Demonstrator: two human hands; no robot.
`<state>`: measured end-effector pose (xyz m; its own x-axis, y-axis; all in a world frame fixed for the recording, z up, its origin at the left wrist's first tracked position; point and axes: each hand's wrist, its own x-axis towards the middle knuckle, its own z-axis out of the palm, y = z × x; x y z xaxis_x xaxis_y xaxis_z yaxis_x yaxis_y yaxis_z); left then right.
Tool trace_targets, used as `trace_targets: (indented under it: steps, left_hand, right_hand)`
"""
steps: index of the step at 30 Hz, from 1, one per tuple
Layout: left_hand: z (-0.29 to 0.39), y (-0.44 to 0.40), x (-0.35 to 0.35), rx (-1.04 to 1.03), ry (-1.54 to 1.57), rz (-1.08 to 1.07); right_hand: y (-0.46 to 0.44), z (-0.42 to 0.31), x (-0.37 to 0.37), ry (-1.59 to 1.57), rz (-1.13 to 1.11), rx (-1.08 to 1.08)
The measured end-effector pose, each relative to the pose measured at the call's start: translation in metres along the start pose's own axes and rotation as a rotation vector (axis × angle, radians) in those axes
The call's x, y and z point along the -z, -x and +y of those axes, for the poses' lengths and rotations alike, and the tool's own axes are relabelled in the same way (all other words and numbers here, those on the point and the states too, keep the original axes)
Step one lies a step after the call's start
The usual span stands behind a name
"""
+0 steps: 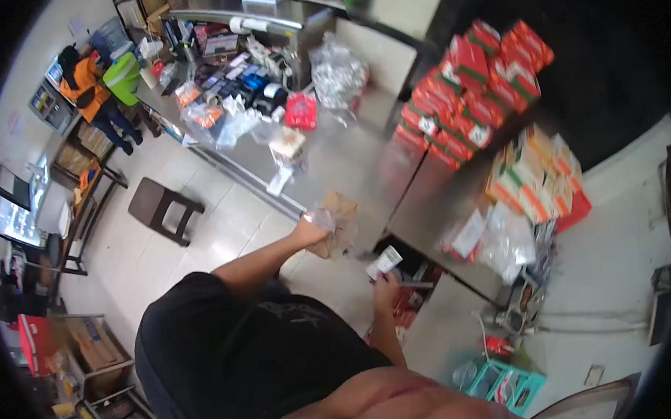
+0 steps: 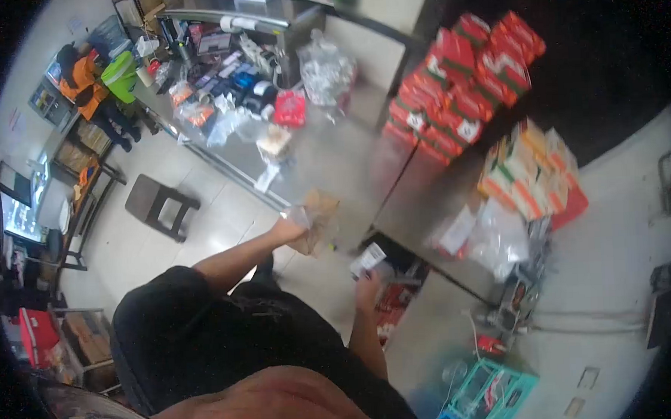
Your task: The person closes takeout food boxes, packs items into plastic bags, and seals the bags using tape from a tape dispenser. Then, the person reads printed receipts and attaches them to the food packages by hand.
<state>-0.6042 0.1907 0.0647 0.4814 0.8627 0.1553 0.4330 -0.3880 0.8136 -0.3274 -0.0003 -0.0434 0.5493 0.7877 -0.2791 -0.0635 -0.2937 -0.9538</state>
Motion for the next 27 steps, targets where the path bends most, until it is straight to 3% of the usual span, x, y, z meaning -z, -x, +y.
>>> trace_targets:
  steps: [1,3,4,6,7,8,11,14,17,18,20,23,25,27]
  left_hand:
    - [-0.006,-0.012,0.018,-0.147,-0.159,0.099]
    - [-0.054,-0.052,0.028,-0.294,-0.383,0.205]
    - [-0.073,-0.075,0.032,-0.263,-0.255,0.155]
    - [-0.083,-0.111,0.046,-0.172,0.183,0.014]
    - [-0.096,-0.132,0.041,-0.307,0.092,0.004]
    - [-0.101,-0.151,0.048,-0.439,-0.007,-0.012]
    - [-0.083,-0.174,0.085,0.132,0.287,-0.051]
    - [-0.150,-0.199,0.049,0.173,0.172,-0.326]
    - [-0.175,-0.220,0.050,0.350,0.389,-0.549]
    - [-0.173,-0.223,0.063,0.275,0.320,-0.599]
    - [-0.143,-0.237,0.126,0.116,0.158,-0.709]
    - [-0.113,-0.266,0.232,-0.144,0.218,-0.766]
    - [-0.120,-0.283,0.294,-0.098,0.344,-0.806]
    - [-0.137,-0.302,0.367,-0.014,0.508,-0.824]
  right_hand:
    - [-0.030,-0.010,-0.050,0.007,-0.038,0.007]
    - [-0.087,-0.014,-0.137,0.038,0.011,-0.179]
    - [-0.120,-0.009,-0.177,0.050,0.033,-0.273]
    - [-0.181,0.082,-0.216,0.378,0.011,-0.106]
    - [-0.213,0.130,-0.235,0.541,0.021,-0.024]
    - [-0.188,0.085,-0.260,0.874,0.096,0.070]
    - [-0.150,0.003,-0.300,0.604,0.061,-0.180]
    - [-0.161,-0.003,-0.338,0.936,0.114,0.178]
    - [-0.163,-0.002,-0.353,0.855,0.240,-0.089]
    - [-0.154,-0.017,-0.360,0.783,0.247,-0.094]
    - [-0.145,-0.042,-0.367,0.614,0.269,-0.110]
    - [-0.141,-0.012,-0.356,0.718,0.235,-0.072]
    - [-0.139,-0.020,-0.351,0.702,0.187,-0.088]
    - [-0.134,-0.017,-0.351,0.712,0.225,0.025]
